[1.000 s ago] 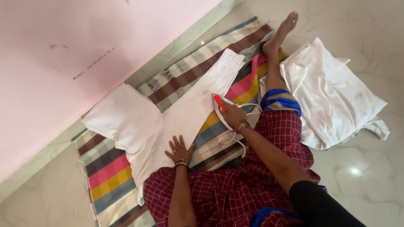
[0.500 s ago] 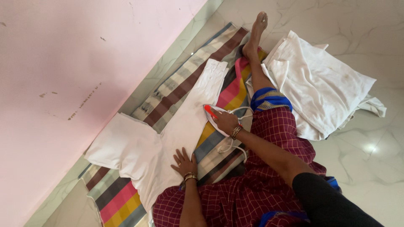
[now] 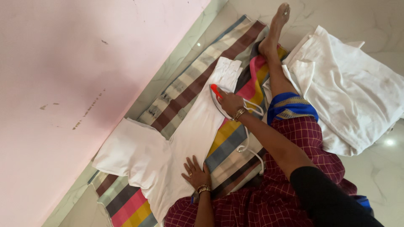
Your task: The person irons a white garment on a striped mat on the floor. They use a red electric iron to smooth the fabric, repeatedly adjusting and folding the garment to iron different sections.
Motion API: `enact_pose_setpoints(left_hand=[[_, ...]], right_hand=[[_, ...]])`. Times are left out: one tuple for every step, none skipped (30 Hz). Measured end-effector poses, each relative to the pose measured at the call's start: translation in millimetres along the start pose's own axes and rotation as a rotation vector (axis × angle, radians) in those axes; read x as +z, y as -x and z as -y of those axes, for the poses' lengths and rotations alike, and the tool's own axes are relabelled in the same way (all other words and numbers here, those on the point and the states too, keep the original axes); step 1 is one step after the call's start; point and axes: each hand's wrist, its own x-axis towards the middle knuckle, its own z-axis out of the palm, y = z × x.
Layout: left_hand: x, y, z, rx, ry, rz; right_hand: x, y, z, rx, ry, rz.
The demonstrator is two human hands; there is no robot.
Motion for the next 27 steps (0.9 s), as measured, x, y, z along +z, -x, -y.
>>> enact_pose_setpoints(left_hand=[[2, 0, 2, 0.005, -0.016, 0.013], [4, 1, 2, 0.006, -0.013, 0.007], [4, 2, 5, 0.006, -0.011, 0.002], [5, 1, 5, 0.007, -0.005, -0.005], [6, 1, 5, 0.012, -0.018, -0.012], [8, -1, 3, 0.017, -0.028, -0.024], [10, -2, 0, 0.022, -0.038, -0.036], [10, 0, 2, 0.03, -0.005, -0.046], [9, 3, 5, 0.037, 0.029, -0.055], [9, 3, 6, 0.037, 0.064, -0.073], [9, 5, 5, 0.042, 0.062, -0.063], [8, 4, 3, 0.033, 0.063, -0.061], [7, 4, 2, 0.024, 0.065, -0.06], [5, 2, 1, 0.023, 0.062, -0.055], [3, -1, 1, 0.021, 0.06, -0.05], [2, 1, 0, 0.009, 0.061, -0.041], [1, 1, -2, 0.008, 0.071, -0.04], [-1, 3, -1, 0.006, 0.075, -0.036], [-2, 5, -1, 0.004, 0.079, -0.032], [-4, 5, -1, -0.003, 0.073, -0.022], [-6, 3, 0, -0.009, 0.067, -0.011], [-6, 1, -1, -0.012, 0.062, 0.002], [-6, -1, -1, -0.005, 0.075, -0.006], [-6, 1, -2, -0.003, 0.088, -0.008], [-5, 3, -1, 0.0, 0.1, -0.01], [-4, 3, -2, 0.015, 0.119, -0.024], [-4, 2, -2, 0.031, 0.137, -0.039]], right_hand=[[2, -8, -2, 0.011, -0.036, -0.014], [4, -12, -4, 0.009, -0.037, -0.056], [10, -16, -2, 0.008, -0.037, -0.099], [15, -20, -1, 0.006, -0.035, -0.144], [20, -23, -1, 0.016, -0.021, -0.159], [25, -28, -1, 0.023, -0.006, -0.179], [29, -32, -2, 0.029, 0.009, -0.199], [33, -34, -3, 0.04, 0.013, -0.181], [35, -34, -5, 0.05, 0.017, -0.163], [36, -34, -6, 0.05, 0.018, -0.15], [36, -31, -6, 0.016, -0.012, -0.209], [34, -29, -2, -0.035, -0.044, -0.268], [32, -26, 2, -0.087, -0.076, -0.328], [33, -16, 11, -0.064, -0.024, -0.204], [37, 0, 22, -0.04, 0.029, -0.082], [42, 17, 32, -0.131, -0.002, -0.06], [47, 34, 42, -0.222, -0.032, -0.038], [53, 49, 51, -0.31, -0.069, -0.01], [57, 58, 56, -0.397, -0.106, 0.018], [60, 61, 62, -0.376, -0.103, 0.037], [61, 60, 66, -0.355, -0.099, 0.055], [59, 54, 66, -0.33, -0.093, 0.073], [56, 45, 65, -0.305, -0.087, 0.092], [54, 40, 63, -0.281, -0.079, 0.118], [49, 28, 58, -0.192, 0.01, 0.163], [41, 9, 50, -0.108, 0.103, 0.201], [33, -8, 42, -0.092, 0.098, 0.118]])
